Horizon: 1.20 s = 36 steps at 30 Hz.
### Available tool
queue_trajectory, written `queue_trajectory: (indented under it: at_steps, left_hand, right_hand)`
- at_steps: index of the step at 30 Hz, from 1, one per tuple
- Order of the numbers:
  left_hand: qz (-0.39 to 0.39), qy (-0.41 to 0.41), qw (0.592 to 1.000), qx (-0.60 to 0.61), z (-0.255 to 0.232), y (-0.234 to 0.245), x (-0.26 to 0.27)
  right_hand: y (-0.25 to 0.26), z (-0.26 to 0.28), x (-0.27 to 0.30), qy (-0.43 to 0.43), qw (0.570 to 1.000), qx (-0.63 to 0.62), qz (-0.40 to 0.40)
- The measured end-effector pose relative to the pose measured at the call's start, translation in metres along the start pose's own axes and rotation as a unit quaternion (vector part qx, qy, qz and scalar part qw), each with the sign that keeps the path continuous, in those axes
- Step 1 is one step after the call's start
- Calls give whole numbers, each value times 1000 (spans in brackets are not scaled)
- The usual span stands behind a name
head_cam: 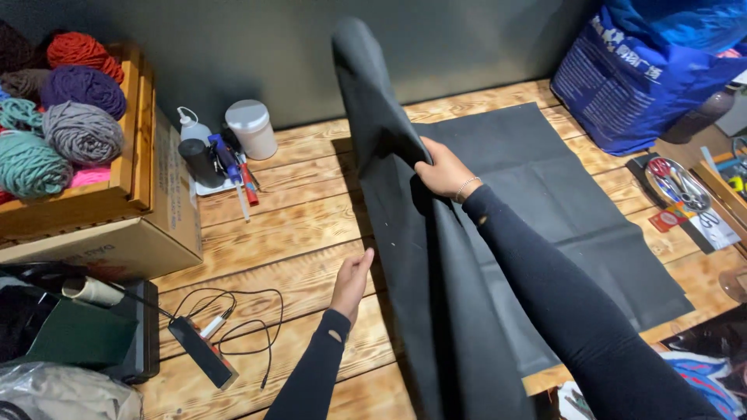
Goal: Preparing and attaching a fabric backing to a custom rooster-shaped rug using adhesive.
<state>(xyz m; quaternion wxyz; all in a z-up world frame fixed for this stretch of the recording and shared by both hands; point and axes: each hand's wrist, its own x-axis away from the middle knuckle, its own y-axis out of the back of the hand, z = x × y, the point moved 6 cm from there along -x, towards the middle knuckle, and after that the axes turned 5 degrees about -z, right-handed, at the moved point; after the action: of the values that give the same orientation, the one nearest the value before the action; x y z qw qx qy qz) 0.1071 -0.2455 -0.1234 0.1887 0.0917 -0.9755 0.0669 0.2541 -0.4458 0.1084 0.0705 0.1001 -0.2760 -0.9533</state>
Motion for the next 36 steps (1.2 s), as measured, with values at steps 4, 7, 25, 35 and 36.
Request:
queue_trajectory:
  at_steps: [4,7,25,35,36]
  left_hand:
    - [25,-15,1000,-3,-48,-13,-20]
    - [40,-230,971,-60,-119,-17,-32]
    - [-97,-321,829,-447,-238,3,-145]
    - [-164,-266,859,-406,-252,79,-140]
    - [-165,-259,870,-386,-253,81,-137]
  right_hand:
    - [-17,-15,-2,72,993,-40,-83]
    - [-45,-19,12,48,983,-43,-172]
    - [-86,-21,117,43,996,-78,-5]
    - [-7,-207,286,136,927,192,292]
    - [-5,-222,297,158,924,196,287]
